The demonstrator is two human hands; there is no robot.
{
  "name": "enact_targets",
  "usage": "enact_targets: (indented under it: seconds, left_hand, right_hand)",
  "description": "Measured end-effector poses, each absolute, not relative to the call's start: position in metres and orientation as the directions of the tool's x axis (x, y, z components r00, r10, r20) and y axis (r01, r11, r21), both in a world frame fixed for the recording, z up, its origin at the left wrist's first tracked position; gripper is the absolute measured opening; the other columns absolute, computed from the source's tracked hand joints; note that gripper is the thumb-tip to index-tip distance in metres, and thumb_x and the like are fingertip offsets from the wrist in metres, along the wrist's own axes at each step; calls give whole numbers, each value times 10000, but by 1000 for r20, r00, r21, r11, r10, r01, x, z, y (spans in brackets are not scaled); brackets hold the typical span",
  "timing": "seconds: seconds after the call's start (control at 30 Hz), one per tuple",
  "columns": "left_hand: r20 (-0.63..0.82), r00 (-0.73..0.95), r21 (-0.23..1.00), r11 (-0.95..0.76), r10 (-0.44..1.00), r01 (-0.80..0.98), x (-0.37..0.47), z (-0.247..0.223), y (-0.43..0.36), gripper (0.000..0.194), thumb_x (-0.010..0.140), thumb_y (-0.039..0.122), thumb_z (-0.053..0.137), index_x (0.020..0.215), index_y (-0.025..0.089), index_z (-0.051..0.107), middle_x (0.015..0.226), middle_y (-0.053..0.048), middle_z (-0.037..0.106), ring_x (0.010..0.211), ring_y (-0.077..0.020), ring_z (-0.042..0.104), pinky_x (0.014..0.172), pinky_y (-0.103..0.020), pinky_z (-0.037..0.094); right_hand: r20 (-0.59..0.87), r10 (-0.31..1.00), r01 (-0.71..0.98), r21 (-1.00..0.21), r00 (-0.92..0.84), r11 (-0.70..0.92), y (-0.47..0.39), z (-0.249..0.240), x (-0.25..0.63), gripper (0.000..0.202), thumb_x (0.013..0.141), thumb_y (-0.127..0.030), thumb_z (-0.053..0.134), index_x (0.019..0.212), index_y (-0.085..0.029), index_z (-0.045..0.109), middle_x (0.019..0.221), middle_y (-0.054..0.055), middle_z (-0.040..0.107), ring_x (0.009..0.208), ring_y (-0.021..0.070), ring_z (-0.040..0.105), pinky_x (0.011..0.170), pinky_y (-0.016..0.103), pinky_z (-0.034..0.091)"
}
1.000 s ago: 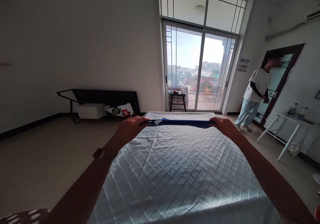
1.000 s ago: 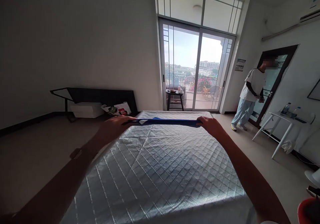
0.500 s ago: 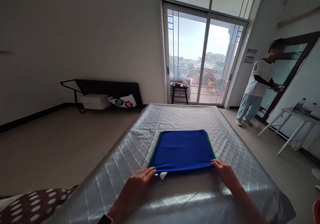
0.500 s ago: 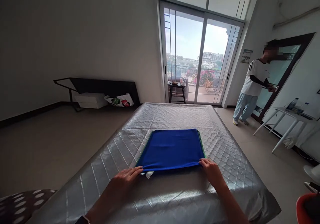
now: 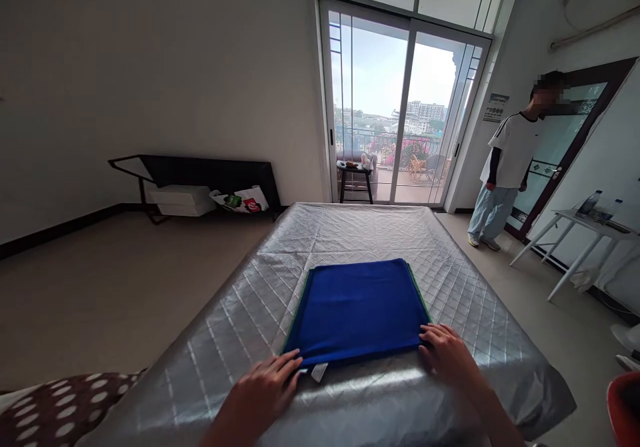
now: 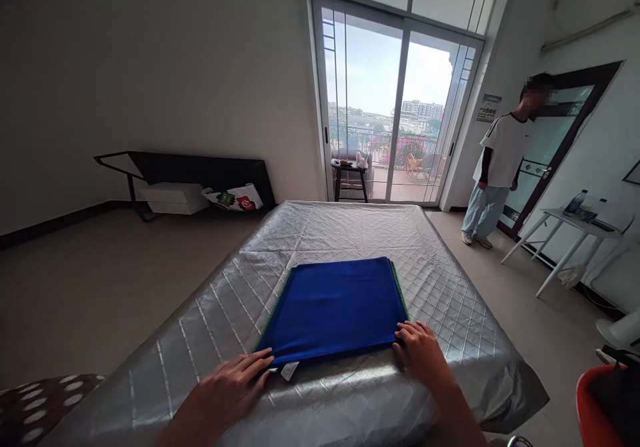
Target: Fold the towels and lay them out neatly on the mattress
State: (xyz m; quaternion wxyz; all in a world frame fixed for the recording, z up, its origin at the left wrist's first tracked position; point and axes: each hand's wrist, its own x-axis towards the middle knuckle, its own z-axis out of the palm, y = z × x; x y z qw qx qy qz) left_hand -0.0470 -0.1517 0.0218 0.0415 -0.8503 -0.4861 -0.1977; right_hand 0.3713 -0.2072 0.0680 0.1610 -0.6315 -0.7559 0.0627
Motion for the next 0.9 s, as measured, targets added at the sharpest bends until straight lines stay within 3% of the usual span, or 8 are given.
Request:
enact_targets:
  seconds: [0.1,0.23,0.33,0.43,0.6,0.73,0.9]
  left_hand:
    - [392,413,132,-494,822,859,-16,44,-146,354,945,313,423,946,253,772,1098,-60,769,973,-235,722,880,-379,583]
    - [404,468,179,-569,786,803,76,65,-131,372,995,293,389,1115,226,735,1239,-89,718,1146,-243,660,1024,-423,512]
    - [351,556,142,-630,753,764,146,62,-119,439,1002,446,418,1352,264,611,1465,-87,564,1366,-287,498,1144,-491,396]
    - [265,579,148,-626,771,765,176,47,-109,548,997,561,344,1452,301,507,1557,-62,451,1454,-301,378,1185,-535,324]
    - [200,409,159,-441,890,883,128,21,-102,631,987,611,276,1513,289,409,1603,-64,358,1500,-303,278,1216,-555,244]
    - [193,197,140,-226,961,964,55,1,-106,703,988,583,272,1553,166,322,1615,-156,298,1502,-337,255,1202,-579,246]
    - [192,157,146,-186,969,972,13,-13,-115,692,997,515,297,1561,114,281,1608,-208,286,1488,-305,303,1192,-522,295]
  right_hand:
    - [197,974,935,-311,-110,169,-194,79,363,335,1003,-322,438,1118,-250,744,1255,79,714,1280,250,590,1168,466,369]
    - [234,970,942,-308,-63,136,-167,74,343,488,1038,-404,319,1397,-210,586,1442,110,576,1397,259,466,1195,479,323]
    - [173,980,955,-257,-102,145,-153,52,332,596,1023,-480,326,1511,-156,437,1542,132,444,1459,289,363,1212,507,280]
    - [145,985,968,-220,-93,123,-149,31,332,638,1030,-486,275,1531,-106,386,1584,142,363,1490,287,292,1216,481,274]
    - [152,986,971,-220,-62,95,-147,21,338,648,1033,-466,265,1539,-71,355,1593,142,337,1504,274,248,1220,440,270]
    - [123,991,969,-234,-45,73,-147,23,337,626,1035,-448,231,1553,-113,338,1618,108,290,1511,258,227,1223,435,248]
    - [26,999,968,-248,-34,40,-143,33,337,635,1028,-454,249,1556,-112,331,1618,111,284,1514,258,222,1220,455,234]
